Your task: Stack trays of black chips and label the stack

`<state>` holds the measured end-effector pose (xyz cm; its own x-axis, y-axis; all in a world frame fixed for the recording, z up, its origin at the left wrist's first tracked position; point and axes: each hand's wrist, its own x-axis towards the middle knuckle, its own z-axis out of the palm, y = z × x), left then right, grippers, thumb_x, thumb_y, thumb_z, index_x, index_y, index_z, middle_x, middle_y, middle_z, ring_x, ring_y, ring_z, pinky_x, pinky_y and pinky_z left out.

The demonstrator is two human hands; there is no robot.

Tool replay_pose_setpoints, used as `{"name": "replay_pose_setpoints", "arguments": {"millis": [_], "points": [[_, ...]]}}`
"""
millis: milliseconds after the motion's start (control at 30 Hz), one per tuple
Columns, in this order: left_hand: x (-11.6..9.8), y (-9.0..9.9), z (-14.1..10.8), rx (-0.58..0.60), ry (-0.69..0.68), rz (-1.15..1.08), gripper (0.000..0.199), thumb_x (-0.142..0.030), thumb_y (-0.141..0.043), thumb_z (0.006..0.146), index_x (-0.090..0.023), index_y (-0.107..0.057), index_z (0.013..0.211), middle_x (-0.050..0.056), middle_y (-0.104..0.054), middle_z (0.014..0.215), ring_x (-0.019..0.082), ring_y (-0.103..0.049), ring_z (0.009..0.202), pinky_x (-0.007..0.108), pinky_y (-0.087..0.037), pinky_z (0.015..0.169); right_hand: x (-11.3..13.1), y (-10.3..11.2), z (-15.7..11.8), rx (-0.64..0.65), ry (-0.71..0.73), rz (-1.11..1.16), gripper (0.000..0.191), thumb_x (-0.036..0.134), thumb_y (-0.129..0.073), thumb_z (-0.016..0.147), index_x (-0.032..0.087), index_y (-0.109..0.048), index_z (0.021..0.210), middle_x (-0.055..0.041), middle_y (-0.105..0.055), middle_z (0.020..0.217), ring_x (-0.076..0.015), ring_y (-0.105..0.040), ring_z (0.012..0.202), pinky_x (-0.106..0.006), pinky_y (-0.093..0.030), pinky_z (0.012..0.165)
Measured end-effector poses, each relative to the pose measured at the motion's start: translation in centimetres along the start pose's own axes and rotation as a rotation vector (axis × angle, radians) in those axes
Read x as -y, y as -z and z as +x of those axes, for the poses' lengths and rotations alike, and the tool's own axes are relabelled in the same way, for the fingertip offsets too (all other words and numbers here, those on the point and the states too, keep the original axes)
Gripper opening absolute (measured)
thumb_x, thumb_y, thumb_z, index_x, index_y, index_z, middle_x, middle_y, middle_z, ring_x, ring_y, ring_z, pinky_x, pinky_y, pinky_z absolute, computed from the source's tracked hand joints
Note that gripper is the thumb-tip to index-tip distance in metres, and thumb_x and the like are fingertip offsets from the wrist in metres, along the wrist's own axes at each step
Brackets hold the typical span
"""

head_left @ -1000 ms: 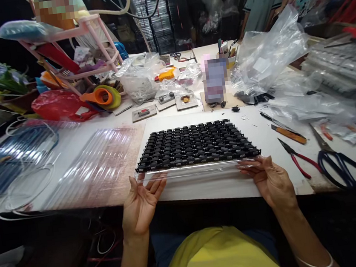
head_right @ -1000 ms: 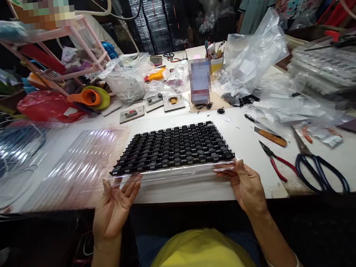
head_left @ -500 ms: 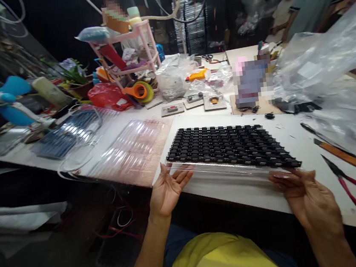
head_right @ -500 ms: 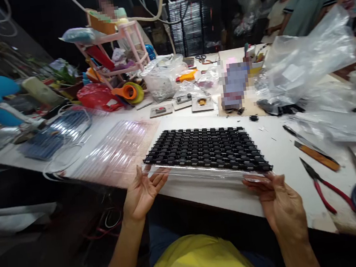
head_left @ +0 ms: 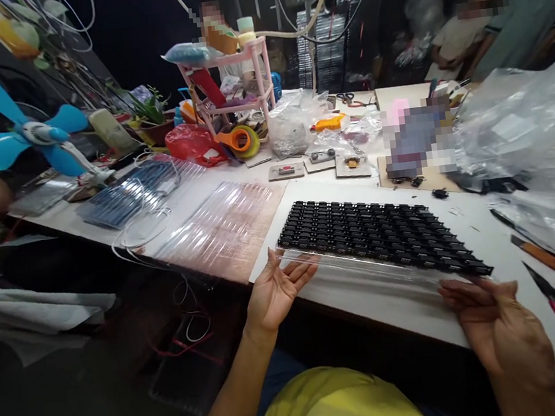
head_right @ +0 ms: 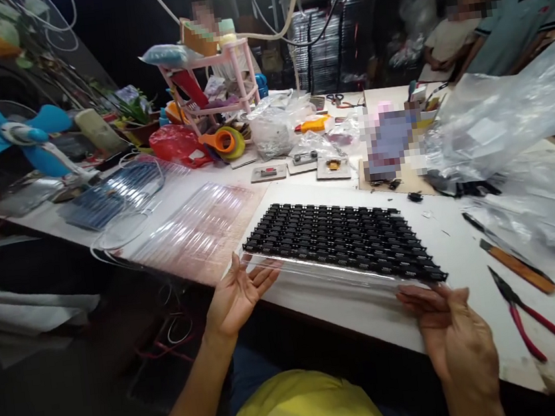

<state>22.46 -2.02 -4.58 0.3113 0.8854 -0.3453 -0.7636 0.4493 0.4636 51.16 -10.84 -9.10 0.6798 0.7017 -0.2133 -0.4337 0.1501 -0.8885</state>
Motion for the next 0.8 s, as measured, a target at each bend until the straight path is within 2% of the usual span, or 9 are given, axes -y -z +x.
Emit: {"name": "replay_pose_setpoints", "arguments": {"millis": [133,267,367,500,567,633,733,767,800], "points": [[-0.8,0.5,0.1,-0.072,-0.002,-0.002,0.029,-0.032,-0.037,0.096,-0.013,-0.056,0.105,0.022,-0.066,0.109,0.032,-0.057,0.112,0.049,-0.045,0.096,0.5,0.3,-2.1,0.038,-0.04,0.012,0.027,0.043,-0.064,0.079,0.017,-0.068,0.074,-0.0082,-0.072,0.068,-0.02,-0.068,0.063,-0.03,-0.055,0.061],[-1.8,1.6,1.1,-0.041,-0.112,0.031,0.051,-0.034,-0.04,0.095,-0.012,-0.033,0.14,0.027,-0.047,0.135,0.032,-0.05,0.121,0.047,-0.044,0.099,0.0,-0.5,-6.7,0.308,-0.218,-0.051,0.03,0.04,-0.062,0.08,0.012,-0.071,0.075,-0.0153,-0.072,0.079,-0.0201,-0.067,0.062,-0.028,-0.051,0.056],[-1.6,1.6,2.1,-0.077,-0.23,0.092,0.057,-0.033,-0.044,0.093,-0.007,-0.029,0.142,0.027,-0.04,0.14,0.029,-0.047,0.125,0.041,-0.041,0.102,-2.1,-2.3,-9.6,0.489,-0.36,-0.105,0.04,0.046,-0.056,0.085,0.01,-0.07,0.075,-0.0171,-0.072,0.082,-0.0173,-0.066,0.061,-0.025,-0.048,0.054],[0.2,1.0,1.8,-0.18,-0.388,0.214,0.043,-0.025,-0.048,0.091,-0.014,-0.047,0.133,0.016,-0.039,0.145,0.022,-0.041,0.13,0.033,-0.034,0.108,-3.9,-3.4,-11.2,0.68,-0.562,-0.277,0.048,0.058,-0.052,0.084,0.012,-0.066,0.085,-0.0121,-0.072,0.077,-0.0158,-0.065,0.056,-0.022,-0.044,0.049],[1.4,1.1,0.7,-0.215,-0.416,0.312,0.037,-0.02,-0.054,0.088,-0.02,-0.056,0.125,0.007,-0.04,0.146,0.019,-0.037,0.133,0.028,-0.03,0.109,-3.0,-2.9,-10.7,0.819,-0.47,-0.509,0.047,0.057,-0.049,0.086,0.014,-0.067,0.08,-0.0077,-0.069,0.068,-0.0153,-0.063,0.054,-0.023,-0.044,0.049],[2.8,1.4,-0.9,-0.212,-0.378,0.416,0.04,-0.016,-0.06,0.084,-0.026,-0.059,0.123,0.0,-0.042,0.145,0.016,-0.033,0.135,0.023,-0.026,0.111,-1.0,-2.1,-8.7,0.846,-0.186,-0.731,0.043,0.051,-0.048,0.089,0.017,-0.069,0.073,-0.0053,-0.068,0.065,-0.0163,-0.063,0.058,-0.025,-0.047,0.054],[4.6,2.0,-3.1,-0.154,-0.278,0.51,0.048,-0.015,-0.063,0.082,-0.032,-0.055,0.127,-0.004,-0.041,0.146,0.016,-0.029,0.137,0.023,-0.023,0.112,1.9,-1.8,-3.4,0.515,0.304,-0.841,0.033,0.047,-0.051,0.087,0.024,-0.069,0.103,-0.0053,-0.071,0.09,-0.0217,-0.065,0.083,-0.031,-0.052,0.072],[4.9,2.1,-3.6,-0.133,-0.262,0.519,0.05,-0.016,-0.064,0.082,-0.033,-0.054,0.128,-0.004,-0.04,0.146,0.016,-0.028,0.137,0.023,-0.023,0.112,2.4,-2.0,-1.4,0.416,0.434,-0.867,0.034,0.047,-0.053,0.085,0.024,-0.069,0.105,-0.0063,-0.07,0.099,-0.0242,-0.063,0.092,-0.035,-0.051,0.077],[5.1,2.3,-3.9,-0.116,-0.249,0.52,0.052,-0.017,-0.064,0.082,-0.034,-0.052,0.129,-0.004,-0.039,0.147,0.017,-0.028,0.137,0.024,-0.023,0.112,2.6,-2.3,0.4,0.388,0.478,-0.895,0.038,0.049,-0.056,0.083,0.025,-0.067,0.11,-0.007,-0.069,0.105,-0.0262,-0.062,0.096,-0.037,-0.051,0.078]]}}
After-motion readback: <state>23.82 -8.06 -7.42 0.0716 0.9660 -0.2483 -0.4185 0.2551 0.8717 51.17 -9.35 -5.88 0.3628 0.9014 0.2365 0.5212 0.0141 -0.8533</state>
